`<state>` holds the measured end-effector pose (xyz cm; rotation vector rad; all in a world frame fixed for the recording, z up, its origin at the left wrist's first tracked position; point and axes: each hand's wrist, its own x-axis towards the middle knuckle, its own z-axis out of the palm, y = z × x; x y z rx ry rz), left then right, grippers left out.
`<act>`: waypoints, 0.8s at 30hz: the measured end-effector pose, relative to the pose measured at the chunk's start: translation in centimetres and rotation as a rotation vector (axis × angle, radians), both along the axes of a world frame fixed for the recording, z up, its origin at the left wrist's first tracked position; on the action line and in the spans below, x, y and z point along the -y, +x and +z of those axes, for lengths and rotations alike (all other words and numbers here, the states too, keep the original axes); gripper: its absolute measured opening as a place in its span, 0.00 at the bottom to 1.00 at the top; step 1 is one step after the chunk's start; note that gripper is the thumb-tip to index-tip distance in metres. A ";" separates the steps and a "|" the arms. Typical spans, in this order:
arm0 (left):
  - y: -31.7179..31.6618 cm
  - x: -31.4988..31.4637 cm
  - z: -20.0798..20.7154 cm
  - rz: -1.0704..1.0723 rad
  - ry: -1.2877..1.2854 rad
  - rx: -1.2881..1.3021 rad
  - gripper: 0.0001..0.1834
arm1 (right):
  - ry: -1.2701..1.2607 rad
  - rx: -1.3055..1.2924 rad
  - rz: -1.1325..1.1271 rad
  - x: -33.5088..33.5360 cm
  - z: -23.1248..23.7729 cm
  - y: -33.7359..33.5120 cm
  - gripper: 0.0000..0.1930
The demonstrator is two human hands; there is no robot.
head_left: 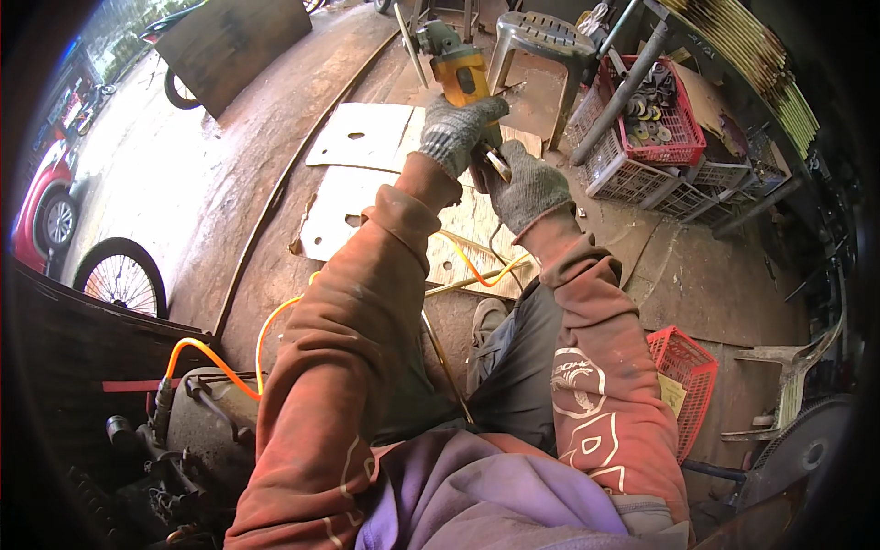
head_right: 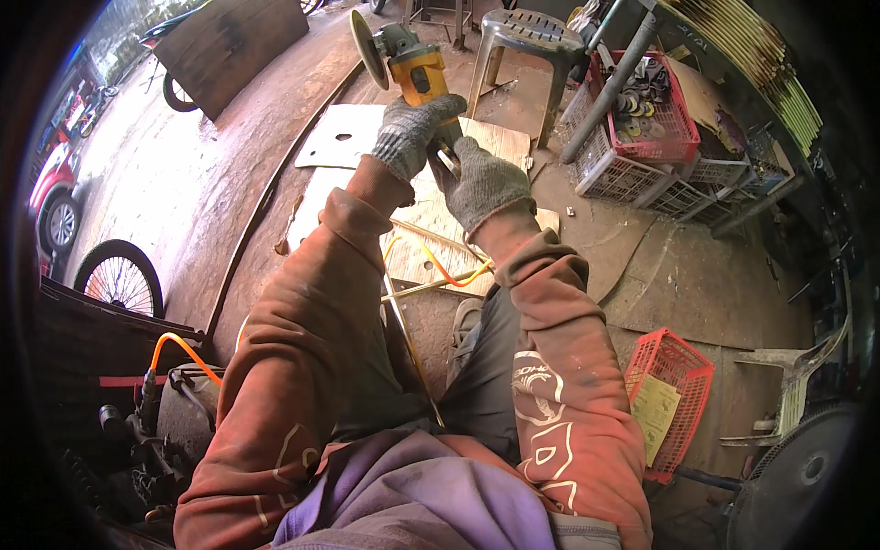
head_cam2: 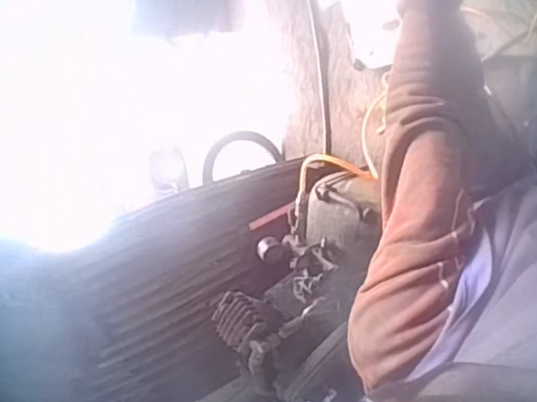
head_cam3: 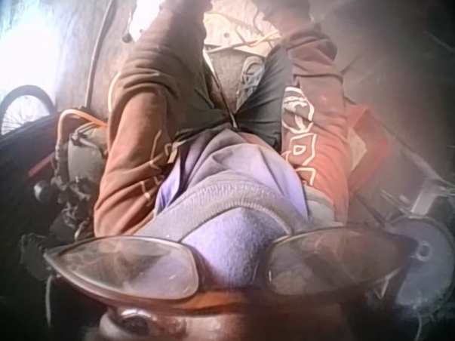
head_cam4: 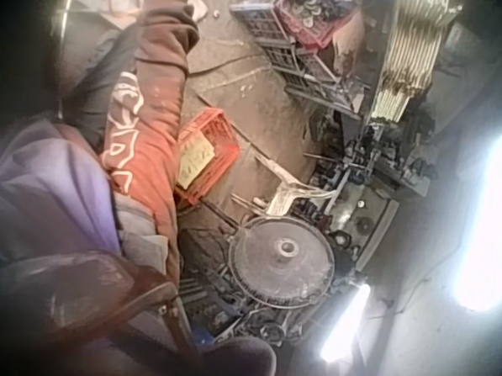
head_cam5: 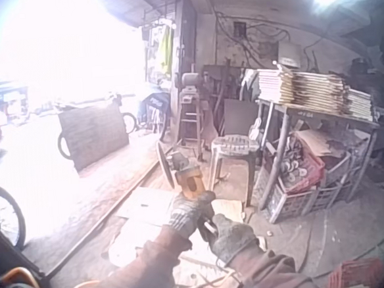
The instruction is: The person uses an angle grinder to smooth the edges of a metal frame held by hand while sitting on the ground.
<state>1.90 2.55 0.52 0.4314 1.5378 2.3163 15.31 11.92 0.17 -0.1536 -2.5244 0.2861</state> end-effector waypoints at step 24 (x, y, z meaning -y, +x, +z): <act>0.2 0.1 0.2 -0.008 0.024 0.014 0.25 | -0.022 -0.012 0.024 -0.1 0.0 0.0 0.17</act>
